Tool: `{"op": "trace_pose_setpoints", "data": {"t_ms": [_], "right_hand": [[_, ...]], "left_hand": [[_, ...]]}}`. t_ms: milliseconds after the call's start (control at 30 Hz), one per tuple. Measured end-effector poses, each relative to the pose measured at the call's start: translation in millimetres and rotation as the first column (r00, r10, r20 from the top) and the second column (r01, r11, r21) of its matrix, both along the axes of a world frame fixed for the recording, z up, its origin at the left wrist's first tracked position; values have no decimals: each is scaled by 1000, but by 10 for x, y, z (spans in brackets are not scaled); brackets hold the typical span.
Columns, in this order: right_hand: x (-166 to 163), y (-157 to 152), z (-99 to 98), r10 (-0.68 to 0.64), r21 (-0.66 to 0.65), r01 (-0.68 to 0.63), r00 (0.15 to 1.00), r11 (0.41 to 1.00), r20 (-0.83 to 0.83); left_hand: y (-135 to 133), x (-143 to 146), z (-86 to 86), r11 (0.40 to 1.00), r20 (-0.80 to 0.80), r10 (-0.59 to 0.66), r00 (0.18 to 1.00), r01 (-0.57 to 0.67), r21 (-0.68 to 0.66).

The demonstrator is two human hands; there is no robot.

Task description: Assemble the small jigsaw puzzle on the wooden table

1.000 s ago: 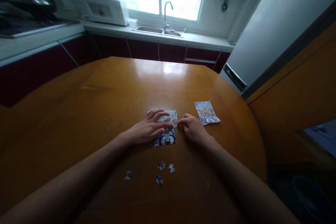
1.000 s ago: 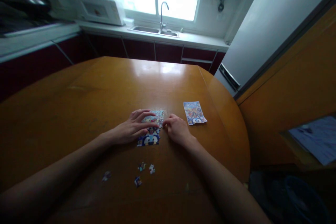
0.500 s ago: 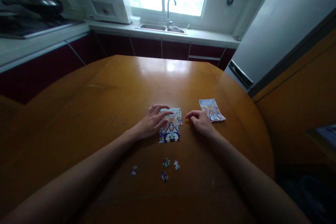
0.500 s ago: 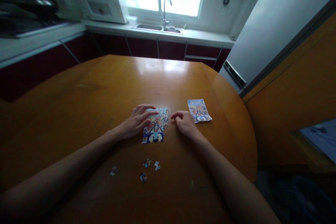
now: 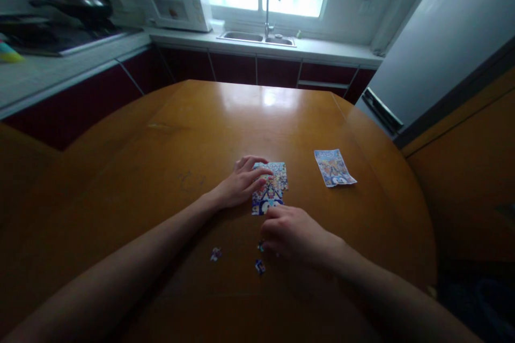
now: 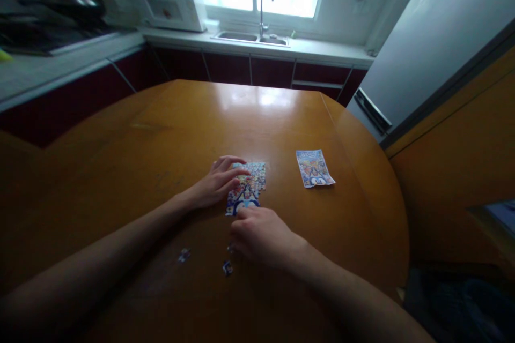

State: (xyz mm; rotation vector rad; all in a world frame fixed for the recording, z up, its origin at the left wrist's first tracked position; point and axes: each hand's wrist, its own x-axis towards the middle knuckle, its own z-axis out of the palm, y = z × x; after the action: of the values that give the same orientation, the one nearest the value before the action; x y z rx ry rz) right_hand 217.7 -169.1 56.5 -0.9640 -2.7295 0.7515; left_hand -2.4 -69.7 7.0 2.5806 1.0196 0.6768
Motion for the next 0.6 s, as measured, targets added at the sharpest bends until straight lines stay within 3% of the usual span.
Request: {"op": "trace_pose_setpoints", "data": {"t_ms": [133, 300, 467, 600], "right_hand": [[-86, -112, -46, 28, 44, -34, 991, 998, 130], [-92, -123, -100, 41, 88, -53, 991, 995, 129], [-55, -76, -84, 59, -36, -59, 998, 998, -12], [7, 46, -38, -56, -125, 21, 957, 992, -285]], "left_hand": [[-11, 2, 15, 1000, 0, -8, 1000, 8, -11], [-8, 2, 17, 1000, 0, -9, 1000, 9, -20], [-10, 5, 28, 1000, -2, -11, 1000, 11, -24], [-12, 6, 31, 1000, 8, -7, 1000, 7, -28]]}}
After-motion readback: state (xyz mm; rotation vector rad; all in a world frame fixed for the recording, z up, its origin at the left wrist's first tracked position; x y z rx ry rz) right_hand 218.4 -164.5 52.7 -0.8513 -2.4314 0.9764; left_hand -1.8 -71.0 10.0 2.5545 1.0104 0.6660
